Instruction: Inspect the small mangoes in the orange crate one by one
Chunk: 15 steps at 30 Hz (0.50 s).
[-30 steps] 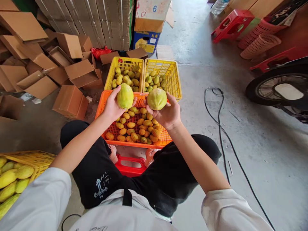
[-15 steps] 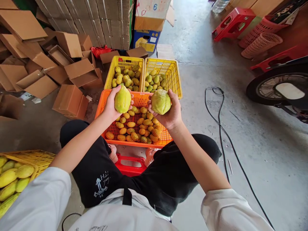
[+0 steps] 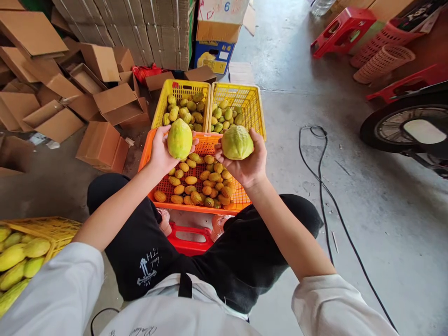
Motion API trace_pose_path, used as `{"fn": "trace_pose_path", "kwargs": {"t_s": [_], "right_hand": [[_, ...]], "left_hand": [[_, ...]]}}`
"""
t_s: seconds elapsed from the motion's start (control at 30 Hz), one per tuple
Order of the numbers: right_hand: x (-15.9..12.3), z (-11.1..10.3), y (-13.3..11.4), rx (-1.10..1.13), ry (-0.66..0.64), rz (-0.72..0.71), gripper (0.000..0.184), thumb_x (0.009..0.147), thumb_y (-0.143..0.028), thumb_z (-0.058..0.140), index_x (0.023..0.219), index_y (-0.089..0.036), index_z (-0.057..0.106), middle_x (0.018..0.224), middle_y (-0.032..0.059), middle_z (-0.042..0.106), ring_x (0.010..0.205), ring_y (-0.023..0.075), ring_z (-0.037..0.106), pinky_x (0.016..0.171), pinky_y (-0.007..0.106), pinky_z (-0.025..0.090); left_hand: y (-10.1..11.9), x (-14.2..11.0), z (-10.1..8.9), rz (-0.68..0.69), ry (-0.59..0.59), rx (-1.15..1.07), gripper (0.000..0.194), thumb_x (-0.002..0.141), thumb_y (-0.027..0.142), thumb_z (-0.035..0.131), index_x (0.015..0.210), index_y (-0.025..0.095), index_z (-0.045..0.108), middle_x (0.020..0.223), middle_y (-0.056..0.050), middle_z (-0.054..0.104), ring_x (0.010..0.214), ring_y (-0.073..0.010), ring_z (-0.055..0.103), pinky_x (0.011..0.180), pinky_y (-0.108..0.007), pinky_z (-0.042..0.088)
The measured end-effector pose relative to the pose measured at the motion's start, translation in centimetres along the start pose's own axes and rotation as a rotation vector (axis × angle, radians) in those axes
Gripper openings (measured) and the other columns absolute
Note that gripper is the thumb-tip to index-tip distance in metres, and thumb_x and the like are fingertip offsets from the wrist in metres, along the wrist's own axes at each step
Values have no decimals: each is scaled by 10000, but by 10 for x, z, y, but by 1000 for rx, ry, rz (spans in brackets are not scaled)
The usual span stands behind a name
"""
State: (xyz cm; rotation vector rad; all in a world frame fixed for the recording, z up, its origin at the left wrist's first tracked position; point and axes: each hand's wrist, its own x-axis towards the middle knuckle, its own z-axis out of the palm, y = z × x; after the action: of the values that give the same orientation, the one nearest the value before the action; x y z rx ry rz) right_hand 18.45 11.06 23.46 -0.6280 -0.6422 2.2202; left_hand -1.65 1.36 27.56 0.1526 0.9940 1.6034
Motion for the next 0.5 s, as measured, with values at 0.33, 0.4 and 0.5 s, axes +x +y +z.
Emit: {"fn": "trace_pose_path", "kwargs": {"t_s": [0.33, 0.4, 0.5], "right_hand": [[1, -7, 3, -100, 66, 16, 379, 891, -615, 870, 1108, -347, 711, 1057, 65, 826, 1168, 365, 790, 948, 592, 750], [2, -8, 4, -104, 61, 23, 376, 884, -605, 869, 1112, -352, 710, 1050, 65, 827, 1161, 369, 793, 952, 608, 749], [3, -8, 4, -61, 44, 28, 350, 884, -579, 810, 1089, -310, 721, 1041, 79, 834, 1154, 377, 809, 950, 611, 747]], "left_hand": [[-1, 6, -8, -51, 33, 61, 487, 1089, 615, 559, 1218, 194, 769, 879, -89, 806, 901, -285, 867, 675, -287, 682], [-1, 6, -6, -55, 50, 47, 455, 1091, 584, 547, 1122, 188, 769, 808, -73, 776, 808, -249, 846, 587, -243, 625], [-1, 4, -3, -51, 60, 26, 436, 1071, 566, 565, 1105, 194, 789, 849, -89, 807, 876, -272, 863, 659, -276, 670]]}}
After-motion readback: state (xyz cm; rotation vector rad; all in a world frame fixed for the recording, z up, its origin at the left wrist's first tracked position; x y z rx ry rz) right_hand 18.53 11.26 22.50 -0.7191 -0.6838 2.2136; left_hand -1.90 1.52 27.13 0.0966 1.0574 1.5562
